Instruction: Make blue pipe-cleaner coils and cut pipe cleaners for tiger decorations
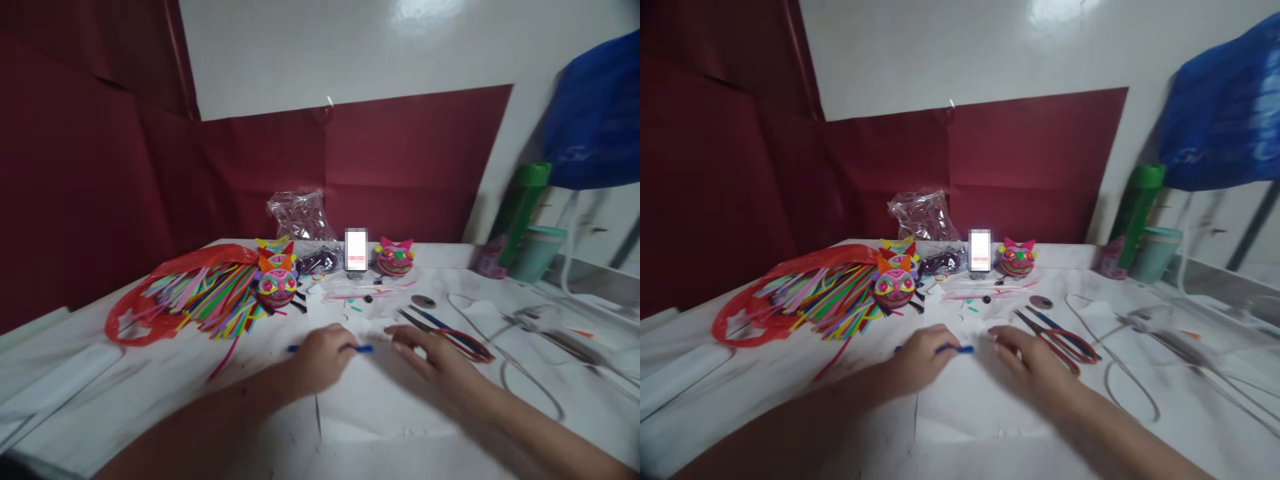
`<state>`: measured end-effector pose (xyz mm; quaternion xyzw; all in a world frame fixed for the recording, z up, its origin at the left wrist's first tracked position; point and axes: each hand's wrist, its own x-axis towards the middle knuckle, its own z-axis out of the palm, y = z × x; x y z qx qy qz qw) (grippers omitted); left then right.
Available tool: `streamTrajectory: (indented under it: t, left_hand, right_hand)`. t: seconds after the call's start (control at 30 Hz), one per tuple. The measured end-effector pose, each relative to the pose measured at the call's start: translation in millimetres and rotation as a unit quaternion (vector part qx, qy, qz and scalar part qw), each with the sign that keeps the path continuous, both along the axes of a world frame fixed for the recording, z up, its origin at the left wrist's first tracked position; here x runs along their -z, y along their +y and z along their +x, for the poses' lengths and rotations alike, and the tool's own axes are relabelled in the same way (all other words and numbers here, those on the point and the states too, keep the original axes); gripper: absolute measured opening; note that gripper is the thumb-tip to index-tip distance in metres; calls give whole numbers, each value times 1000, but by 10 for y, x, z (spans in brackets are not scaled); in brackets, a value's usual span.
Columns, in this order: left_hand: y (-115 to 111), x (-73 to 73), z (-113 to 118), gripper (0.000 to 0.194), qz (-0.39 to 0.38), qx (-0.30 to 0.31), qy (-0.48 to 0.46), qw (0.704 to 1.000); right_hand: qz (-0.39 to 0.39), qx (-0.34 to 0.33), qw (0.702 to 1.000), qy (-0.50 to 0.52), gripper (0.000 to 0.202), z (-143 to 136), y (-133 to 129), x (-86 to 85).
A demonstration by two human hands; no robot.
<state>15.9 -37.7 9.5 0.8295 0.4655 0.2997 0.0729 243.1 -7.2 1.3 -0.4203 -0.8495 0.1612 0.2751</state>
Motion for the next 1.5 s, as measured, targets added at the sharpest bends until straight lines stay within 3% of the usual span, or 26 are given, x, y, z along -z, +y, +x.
streamTrajectory:
  t: [0.03,0.13,0.3,0.43,0.6,0.87,1.2,1.37,1.5]
  left_hand:
    - [-82,16,62,16,27,46,24,998]
    - [-231,62,166,19,106,74,96,987]
    - [-160,90,73,20,129,80,155,976]
    - [18,89,-90,17,139,68,200,967]
    - [193,81,-224,21,18,91,103,990]
    - [304,54,-333,13,-95,52,7,994]
    - [369,45,-411,20,-199,-12,-62,978]
    - [404,-180,-467,22,-213,-25,-33,976]
    - [377,-553,-872,30,-158,-111,-21,981]
  right_hand:
    - [-5,-47,999,11,30,-80,-98,34]
    - [21,-107,994,32,21,-214,-282,137]
    - [35,-82,995,36,22,-221,-264,203]
    - [-23,-17,998,53,27,-195,-177,184]
    - [-131,-9,984,120,38,-186,-122,128]
    - [-208,3,960,189,47,-174,-63,114]
    - [-162,51,958,230,46,-10,108,104]
    - [-134,52,970,198,46,7,116,105]
    - [-102,90,967,216,45,12,105,101]
